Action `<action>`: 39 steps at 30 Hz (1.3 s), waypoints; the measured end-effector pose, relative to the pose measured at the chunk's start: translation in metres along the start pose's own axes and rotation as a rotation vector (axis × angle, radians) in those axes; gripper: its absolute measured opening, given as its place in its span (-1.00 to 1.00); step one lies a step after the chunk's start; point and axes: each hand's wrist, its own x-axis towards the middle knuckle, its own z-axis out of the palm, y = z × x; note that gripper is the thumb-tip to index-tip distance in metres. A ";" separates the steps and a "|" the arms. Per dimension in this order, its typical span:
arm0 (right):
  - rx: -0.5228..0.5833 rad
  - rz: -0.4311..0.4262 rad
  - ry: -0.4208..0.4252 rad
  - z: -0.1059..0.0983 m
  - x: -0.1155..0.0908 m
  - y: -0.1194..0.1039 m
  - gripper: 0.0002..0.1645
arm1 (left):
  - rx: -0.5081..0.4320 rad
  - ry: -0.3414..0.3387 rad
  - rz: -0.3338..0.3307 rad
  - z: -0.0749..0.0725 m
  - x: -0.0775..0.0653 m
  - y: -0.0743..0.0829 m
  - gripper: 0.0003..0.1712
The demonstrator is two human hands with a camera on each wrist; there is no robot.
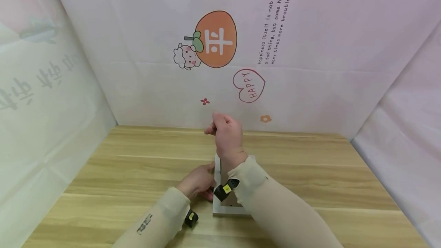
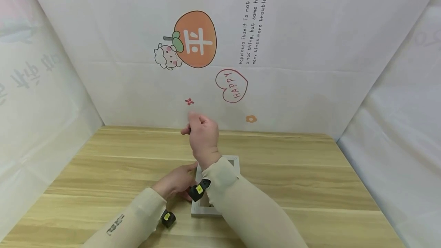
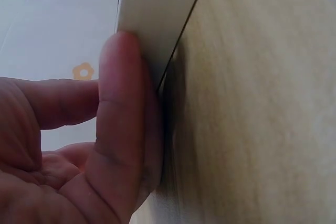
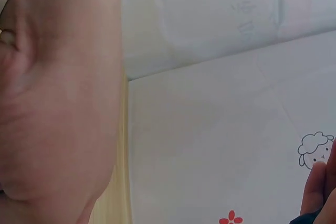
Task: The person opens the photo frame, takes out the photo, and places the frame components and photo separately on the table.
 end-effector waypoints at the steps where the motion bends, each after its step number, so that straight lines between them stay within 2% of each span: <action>1: 0.001 0.007 -0.002 -0.001 0.001 0.000 -0.48 | 0.005 0.001 -0.001 0.000 0.000 0.000 -0.05; 8: 0.065 0.056 -0.023 -0.018 0.006 0.002 -0.49 | 0.022 -0.008 -0.015 -0.001 0.000 0.000 -0.02; 12: 0.070 0.076 -0.057 -0.045 0.008 0.000 -0.46 | -0.002 -0.018 -0.007 0.000 0.001 0.000 0.00; 14: 0.035 0.077 -0.100 -0.064 0.009 -0.001 -0.42 | -0.014 -0.024 -0.006 0.001 0.001 0.000 0.00; 19: -0.201 0.091 -0.267 -0.117 0.015 -0.009 -0.26 | 0.005 -0.030 0.001 0.002 0.000 0.000 -0.01; 23: -0.510 0.113 -0.365 -0.156 0.017 -0.018 -0.16 | 0.008 -0.021 -0.001 0.001 0.000 0.000 0.00; 26: -0.707 0.139 -0.422 -0.179 0.014 -0.021 -0.27 | 0.002 -0.013 -0.003 0.001 0.000 0.000 0.00; 31: -0.875 0.182 -0.532 -0.217 0.005 -0.023 -0.54 | 0.003 -0.012 -0.007 0.003 0.002 0.001 -0.01; 35: -0.999 0.181 -0.728 -0.244 -0.005 -0.022 -0.71 | 0.005 -0.011 -0.008 0.003 0.001 0.001 0.00; 39: -1.111 0.186 -0.932 -0.258 -0.021 -0.015 -0.77 | 0.018 -0.006 -0.012 0.001 0.000 0.000 -0.01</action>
